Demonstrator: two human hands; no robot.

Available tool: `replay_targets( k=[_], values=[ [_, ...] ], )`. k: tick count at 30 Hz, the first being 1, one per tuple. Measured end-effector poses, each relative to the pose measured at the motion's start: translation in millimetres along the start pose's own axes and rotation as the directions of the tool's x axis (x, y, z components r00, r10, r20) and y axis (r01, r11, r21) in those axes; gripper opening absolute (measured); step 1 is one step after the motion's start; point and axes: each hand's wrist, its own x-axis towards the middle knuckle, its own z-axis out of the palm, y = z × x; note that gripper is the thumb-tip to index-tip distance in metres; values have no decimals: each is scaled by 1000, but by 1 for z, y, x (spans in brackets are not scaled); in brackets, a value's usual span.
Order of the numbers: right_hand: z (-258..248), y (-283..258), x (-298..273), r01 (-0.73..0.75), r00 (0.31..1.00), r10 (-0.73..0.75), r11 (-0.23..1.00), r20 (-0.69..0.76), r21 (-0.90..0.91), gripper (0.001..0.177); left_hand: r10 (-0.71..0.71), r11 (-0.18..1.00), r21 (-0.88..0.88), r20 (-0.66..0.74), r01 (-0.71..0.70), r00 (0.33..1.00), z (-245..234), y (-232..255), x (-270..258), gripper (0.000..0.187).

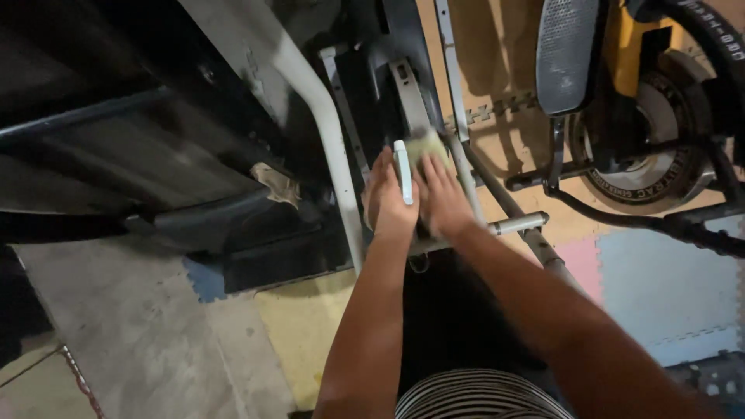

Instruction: Cleaning and wiping down various gym machines using a spray bottle and a cloth.

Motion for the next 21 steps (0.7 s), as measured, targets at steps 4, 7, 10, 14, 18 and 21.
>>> replay_targets(
  k=[4,7,10,14,18,21],
  values=[
    [23,-6,-37,-26,998,29,998,-52,58,65,24,998,57,88,-29,996,-10,9,4,78],
    [10,-9,-13,-57,998,58,997,-26,48,68,-15,995,100,183,-3,983,-7,9,1,75],
    [20,9,35,-59,998,58,998,-40,-4,66,-15,995,104,179,-3,984,9,-3,-3,74],
    [12,24,74,-20,998,25,995,-49,102,68,-51,990,137,167,28,985,7,2,2,79],
    [11,18,38,16,996,-2,988,-87,155,63,-55,995,88,93,47,994,10,-6,5,73],
    [13,4,-10,-9,999,16,990,-46,140,56,-120,980,177,147,94,982,6,-4,10,76]
  ],
)
